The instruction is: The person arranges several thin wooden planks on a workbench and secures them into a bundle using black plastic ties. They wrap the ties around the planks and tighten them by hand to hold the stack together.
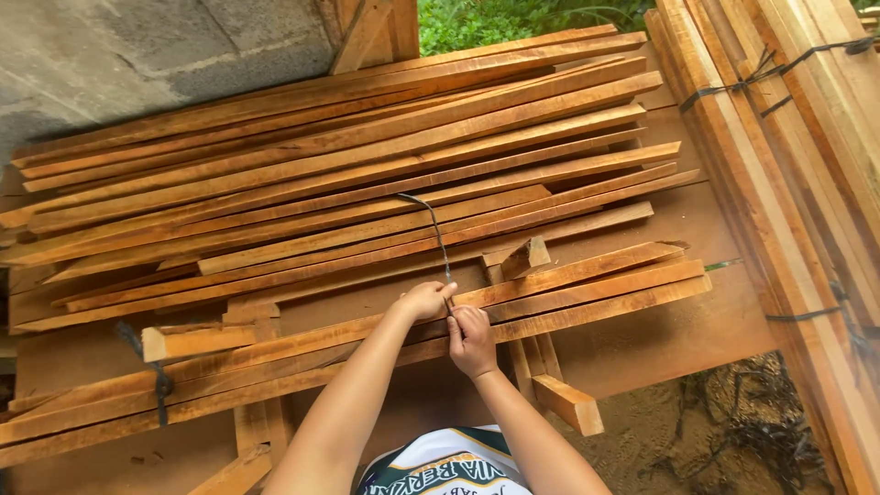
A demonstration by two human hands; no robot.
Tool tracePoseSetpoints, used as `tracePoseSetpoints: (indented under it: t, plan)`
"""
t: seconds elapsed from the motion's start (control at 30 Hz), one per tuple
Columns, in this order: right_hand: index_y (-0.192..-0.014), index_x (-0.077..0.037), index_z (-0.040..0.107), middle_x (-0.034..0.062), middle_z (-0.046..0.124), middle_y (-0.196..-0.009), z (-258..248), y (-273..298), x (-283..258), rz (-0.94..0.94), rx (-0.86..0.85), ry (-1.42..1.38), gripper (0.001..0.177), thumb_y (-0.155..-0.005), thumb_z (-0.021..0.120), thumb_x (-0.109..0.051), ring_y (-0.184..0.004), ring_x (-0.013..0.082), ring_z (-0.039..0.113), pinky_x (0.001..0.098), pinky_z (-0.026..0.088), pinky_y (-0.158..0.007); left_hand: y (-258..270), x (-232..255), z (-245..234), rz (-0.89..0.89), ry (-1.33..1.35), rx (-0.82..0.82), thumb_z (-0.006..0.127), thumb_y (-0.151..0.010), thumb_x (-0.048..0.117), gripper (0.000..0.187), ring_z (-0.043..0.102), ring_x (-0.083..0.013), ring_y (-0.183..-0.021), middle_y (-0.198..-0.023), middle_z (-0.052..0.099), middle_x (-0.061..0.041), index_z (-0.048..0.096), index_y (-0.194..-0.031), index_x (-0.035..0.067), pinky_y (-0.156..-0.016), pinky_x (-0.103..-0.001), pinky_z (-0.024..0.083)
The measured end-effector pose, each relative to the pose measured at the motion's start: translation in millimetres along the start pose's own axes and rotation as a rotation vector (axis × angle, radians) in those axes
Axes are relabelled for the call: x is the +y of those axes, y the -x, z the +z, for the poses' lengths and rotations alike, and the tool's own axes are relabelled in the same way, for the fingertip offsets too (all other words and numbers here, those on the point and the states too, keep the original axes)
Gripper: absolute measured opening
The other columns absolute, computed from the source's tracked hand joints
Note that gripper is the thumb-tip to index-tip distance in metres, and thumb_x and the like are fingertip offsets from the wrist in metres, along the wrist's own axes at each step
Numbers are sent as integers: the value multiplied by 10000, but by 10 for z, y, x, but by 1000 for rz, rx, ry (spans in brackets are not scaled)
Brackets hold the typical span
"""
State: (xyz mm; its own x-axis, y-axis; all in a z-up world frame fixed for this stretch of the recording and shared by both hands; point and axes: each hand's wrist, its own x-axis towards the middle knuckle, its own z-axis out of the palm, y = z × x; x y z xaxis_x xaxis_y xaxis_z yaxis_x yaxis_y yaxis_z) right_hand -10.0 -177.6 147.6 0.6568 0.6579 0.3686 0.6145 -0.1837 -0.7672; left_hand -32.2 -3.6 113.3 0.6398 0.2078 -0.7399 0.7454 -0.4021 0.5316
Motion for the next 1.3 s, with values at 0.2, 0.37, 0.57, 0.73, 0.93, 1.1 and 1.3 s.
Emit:
tracePoseSetpoints:
  t: [0.2,0.37,0.57,0.73,0.93,1.1,1.3]
  plan:
    - [-777,-145,628,3,676,-808,-18,-49,-47,3,9,26,219,-994,600,-142,-955,243,726,364,507,-848,-902,-302,504,93,160,204,491,-1002,406,363,726,-240,-1058,-799,786,38,802,-845,307,-912,-403,546]
    - [-761,-145,605,-1,669,-797,-34,-94,-111,27,2,17,243,-1004,587,-148,-962,242,726,361,502,-859,-785,-156,403,-113,968,166,487,-1041,254,367,734,-219,-677,-818,710,-162,704,-915,-14,-630,-297,614]
    - [-765,-163,599,-23,667,-802,-34,-107,-135,14,-28,71,242,-1006,578,-174,-984,203,727,350,486,-877,-993,-190,529,-275,1140,244,530,-1032,231,347,560,-113,-500,-667,566,-48,687,-873,-34,-434,-216,519]
    - [-758,-148,577,-6,639,-785,-94,-138,-146,-34,-32,25,276,-1029,531,-167,-975,224,722,361,479,-887,-1073,-277,570,-323,1115,265,508,-1033,264,338,544,-93,-445,-624,540,-26,668,-855,25,-396,-234,482]
    - [-746,-120,566,21,624,-776,-150,-194,-169,-67,-68,-18,284,-1026,526,-145,-952,251,716,387,486,-875,-939,-166,486,-363,1143,320,542,-1020,272,323,557,-90,-445,-604,544,-12,675,-819,57,-399,-205,484]
    - [-816,-101,726,135,676,-686,16,-107,-77,487,42,-184,252,-1025,612,-184,-741,364,705,419,534,-690,-659,-64,346,-250,1083,289,496,-1048,299,340,639,-113,-527,-689,614,-44,681,-906,52,-457,-198,500]
    - [-1180,5,686,127,699,-638,54,-620,20,799,-15,-295,303,-922,761,-135,-554,209,637,345,507,-604,-535,-357,279,-46,582,447,599,-990,490,272,725,-107,-837,-736,760,80,817,-968,329,-740,-229,503]
